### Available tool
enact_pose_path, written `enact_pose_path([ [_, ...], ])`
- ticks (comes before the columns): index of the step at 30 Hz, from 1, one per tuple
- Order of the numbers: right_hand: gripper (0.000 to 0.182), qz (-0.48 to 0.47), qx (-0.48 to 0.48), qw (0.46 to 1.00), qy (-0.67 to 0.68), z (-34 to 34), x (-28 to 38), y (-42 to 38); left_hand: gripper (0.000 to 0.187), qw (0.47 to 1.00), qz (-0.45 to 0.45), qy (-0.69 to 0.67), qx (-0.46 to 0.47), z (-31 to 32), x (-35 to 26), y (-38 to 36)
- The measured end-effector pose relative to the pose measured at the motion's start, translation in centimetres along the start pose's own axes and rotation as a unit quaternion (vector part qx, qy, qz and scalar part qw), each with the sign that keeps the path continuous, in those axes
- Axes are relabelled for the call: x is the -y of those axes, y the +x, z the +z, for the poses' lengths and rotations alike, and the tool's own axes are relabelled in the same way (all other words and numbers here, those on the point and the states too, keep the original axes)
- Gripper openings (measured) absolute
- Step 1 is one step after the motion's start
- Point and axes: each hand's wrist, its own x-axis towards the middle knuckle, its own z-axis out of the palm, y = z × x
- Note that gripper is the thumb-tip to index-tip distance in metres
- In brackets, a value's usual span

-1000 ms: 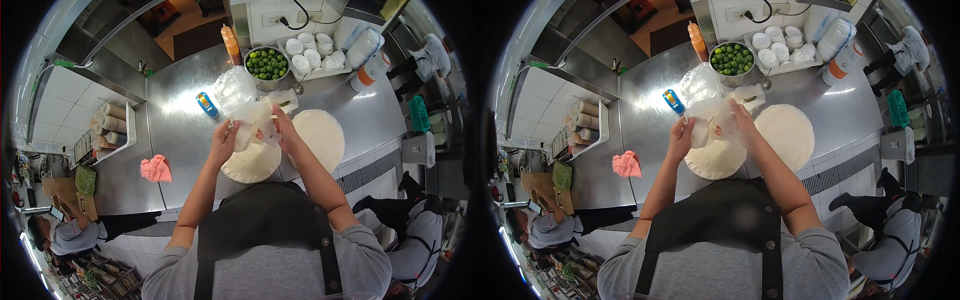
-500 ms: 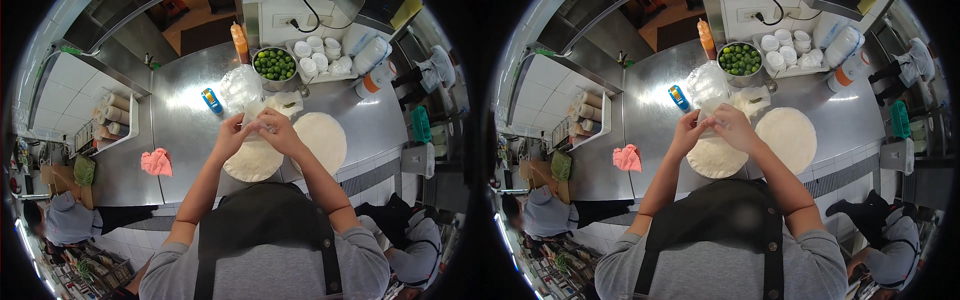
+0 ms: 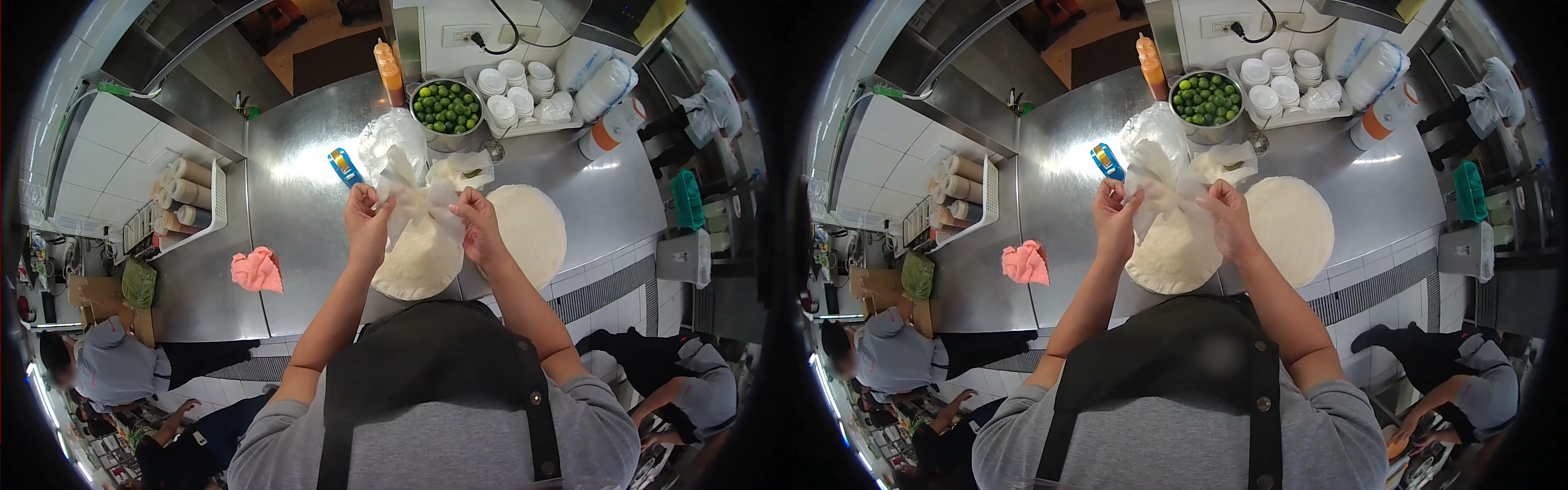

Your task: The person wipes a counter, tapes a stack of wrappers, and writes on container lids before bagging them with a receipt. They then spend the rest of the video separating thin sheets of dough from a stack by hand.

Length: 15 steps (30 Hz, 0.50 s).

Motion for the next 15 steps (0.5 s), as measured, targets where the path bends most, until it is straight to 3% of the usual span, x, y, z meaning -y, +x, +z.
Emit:
enact_pose_path([
  [2, 0.025, 0.1, -0.056, 0.991, 0.071, 0.5, 0.9, -0.3, 0.019, 0.998, -0.007, 0.044, 0.036, 0.3, -1.0, -0.7],
  [3, 0.025, 0.1, -0.056, 0.991, 0.072, 1.3, 1.8, -0.2, 0.019, 0.998, -0.007, 0.044, 0.037, 0.5, -1.6, -0.9],
  [5, 0.036, 0.264, -0.111, 0.95, 0.123, 3.1, 3.5, 0.1, 0.033, 0.972, 0.023, 0.169, 0.162, 0.4, -2.7, -1.3],
  [6, 0.036, 0.264, -0.112, 0.95, 0.124, 2.4, 2.8, 0.2, 0.033, 0.972, 0.022, 0.169, 0.163, -0.1, -2.1, -0.9],
  [8, 0.054, 0.35, -0.078, 0.929, 0.09, 0.2, 0.6, 0.6, 0.049, 0.889, 0.086, 0.346, 0.289, -1.5, -0.5, 0.1],
  [11, 0.05, 0.431, -0.09, 0.896, 0.056, 0.8, -0.3, 0.5, 0.049, 0.918, 0.071, 0.293, 0.258, -1.1, -0.4, -0.7],
  [12, 0.05, 0.43, -0.09, 0.896, 0.057, -0.5, -1.9, 0.6, 0.049, 0.918, 0.071, 0.293, 0.259, -1.1, -0.3, -0.8],
  [14, 0.045, 0.273, 0.0, 0.962, -0.017, -3.9, -6.1, 1.1, 0.05, 0.916, 0.085, 0.319, 0.229, -1.4, -0.2, -0.9],
  [15, 0.045, 0.273, 0.002, 0.962, -0.017, -3.0, -5.5, 1.2, 0.05, 0.916, 0.085, 0.32, 0.227, -1.3, -0.6, -0.9],
])
